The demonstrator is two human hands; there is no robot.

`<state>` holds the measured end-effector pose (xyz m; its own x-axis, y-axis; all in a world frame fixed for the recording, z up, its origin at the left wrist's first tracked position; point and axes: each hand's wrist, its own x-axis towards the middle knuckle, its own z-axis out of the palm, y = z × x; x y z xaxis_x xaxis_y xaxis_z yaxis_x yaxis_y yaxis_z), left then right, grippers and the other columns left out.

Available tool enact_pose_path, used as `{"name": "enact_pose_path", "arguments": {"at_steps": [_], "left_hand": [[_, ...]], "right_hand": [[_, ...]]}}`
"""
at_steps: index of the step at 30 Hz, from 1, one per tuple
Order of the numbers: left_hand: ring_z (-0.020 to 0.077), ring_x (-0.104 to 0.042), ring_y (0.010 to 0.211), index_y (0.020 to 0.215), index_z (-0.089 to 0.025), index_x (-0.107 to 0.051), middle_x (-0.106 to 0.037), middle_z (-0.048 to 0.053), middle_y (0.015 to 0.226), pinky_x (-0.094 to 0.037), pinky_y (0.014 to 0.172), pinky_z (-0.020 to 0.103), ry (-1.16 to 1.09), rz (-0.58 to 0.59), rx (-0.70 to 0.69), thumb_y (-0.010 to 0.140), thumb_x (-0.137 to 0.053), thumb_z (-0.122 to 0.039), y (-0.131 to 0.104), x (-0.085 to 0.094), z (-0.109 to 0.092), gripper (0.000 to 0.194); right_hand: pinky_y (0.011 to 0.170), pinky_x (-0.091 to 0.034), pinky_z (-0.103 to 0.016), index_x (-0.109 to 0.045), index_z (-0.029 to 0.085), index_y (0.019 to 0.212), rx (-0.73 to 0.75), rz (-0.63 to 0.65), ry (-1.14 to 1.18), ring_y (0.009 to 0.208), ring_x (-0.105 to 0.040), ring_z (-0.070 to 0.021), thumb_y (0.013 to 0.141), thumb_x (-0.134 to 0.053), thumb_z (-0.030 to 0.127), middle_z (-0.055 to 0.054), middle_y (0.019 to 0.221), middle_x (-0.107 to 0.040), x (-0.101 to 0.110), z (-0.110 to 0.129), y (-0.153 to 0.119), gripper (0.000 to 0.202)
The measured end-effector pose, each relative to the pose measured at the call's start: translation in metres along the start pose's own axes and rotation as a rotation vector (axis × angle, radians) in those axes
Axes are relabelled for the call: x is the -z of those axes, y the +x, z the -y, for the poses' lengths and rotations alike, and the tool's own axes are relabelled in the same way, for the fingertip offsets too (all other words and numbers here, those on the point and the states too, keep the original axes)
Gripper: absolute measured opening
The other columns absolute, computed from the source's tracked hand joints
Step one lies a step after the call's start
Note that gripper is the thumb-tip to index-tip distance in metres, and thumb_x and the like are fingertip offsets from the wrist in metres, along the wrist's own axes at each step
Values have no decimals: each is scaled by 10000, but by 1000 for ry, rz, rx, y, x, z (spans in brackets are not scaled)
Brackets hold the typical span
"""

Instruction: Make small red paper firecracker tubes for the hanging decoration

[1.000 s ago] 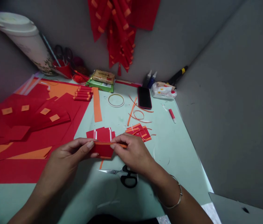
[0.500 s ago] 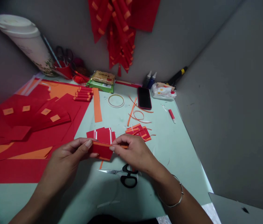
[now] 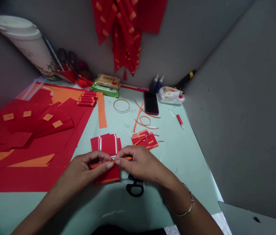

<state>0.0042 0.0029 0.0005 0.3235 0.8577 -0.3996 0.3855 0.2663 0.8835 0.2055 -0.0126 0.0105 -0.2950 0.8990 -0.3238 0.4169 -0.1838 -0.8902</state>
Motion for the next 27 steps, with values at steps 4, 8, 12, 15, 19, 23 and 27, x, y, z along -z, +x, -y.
{"name": "enact_pose_path", "arguments": {"at_steps": [4, 8, 12, 15, 19, 23, 27], "left_hand": [[189, -608, 715, 758, -242, -709, -694, -4, 730, -448, 679, 298, 21, -40, -15, 768, -683, -476, -2, 3, 0, 236], [201, -607, 715, 711, -236, -699, -681, 5, 721, -443, 639, 285, -111, -214, -31, 719, -745, -471, -3, 8, 2, 240], [186, -622, 748, 813, -258, -720, -702, -15, 778, -457, 640, 257, -278, -421, -8, 708, -780, -488, -2, 14, 9, 259], [195, -660, 808, 919, -272, -735, -749, -15, 862, -497, 675, 256, -428, -460, 57, 700, -798, -477, -2, 17, 10, 307], [187, -669, 835, 918, -238, -742, -757, -9, 848, -524, 720, 245, -603, -449, 42, 693, -820, -417, -3, 17, 5, 299], [143, -660, 788, 865, -226, -725, -743, -23, 816, -517, 705, 206, -696, -431, 33, 686, -843, -350, -4, 16, 2, 248], [107, -620, 706, 819, -211, -694, -697, -37, 761, -477, 625, 168, -687, -350, 18, 716, -824, -342, -4, 16, 4, 211]], "right_hand": [[683, -475, -280, -737, 213, 960, 12, -33, 8, 777, -633, -155, 852, -627, 258, -25, 887, -725, 0, -1, 3, 161], [914, -479, -378, -697, 237, 1027, 229, -444, -177, 1028, -616, -212, 869, -617, 231, -64, 1087, -664, 7, 2, 1, 178], [918, -464, -384, -665, 233, 987, 358, -710, -366, 1049, -588, -230, 898, -577, 213, -77, 1063, -625, 13, 7, -10, 126], [748, -465, -305, -643, 223, 892, 274, -276, -466, 842, -603, -181, 886, -564, 172, -25, 893, -654, 12, 9, -19, 94], [637, -401, -294, -627, 207, 857, 159, 145, -740, 730, -576, -174, 820, -600, 140, -18, 845, -668, 2, 3, -28, 81], [664, -407, -316, -609, 188, 895, 156, 119, -910, 762, -576, -198, 792, -587, 79, -58, 896, -653, -9, -11, -41, 152], [732, -433, -322, -595, 205, 912, 155, 53, -887, 818, -572, -199, 772, -556, 4, -59, 945, -632, -18, -23, -54, 248]]}}
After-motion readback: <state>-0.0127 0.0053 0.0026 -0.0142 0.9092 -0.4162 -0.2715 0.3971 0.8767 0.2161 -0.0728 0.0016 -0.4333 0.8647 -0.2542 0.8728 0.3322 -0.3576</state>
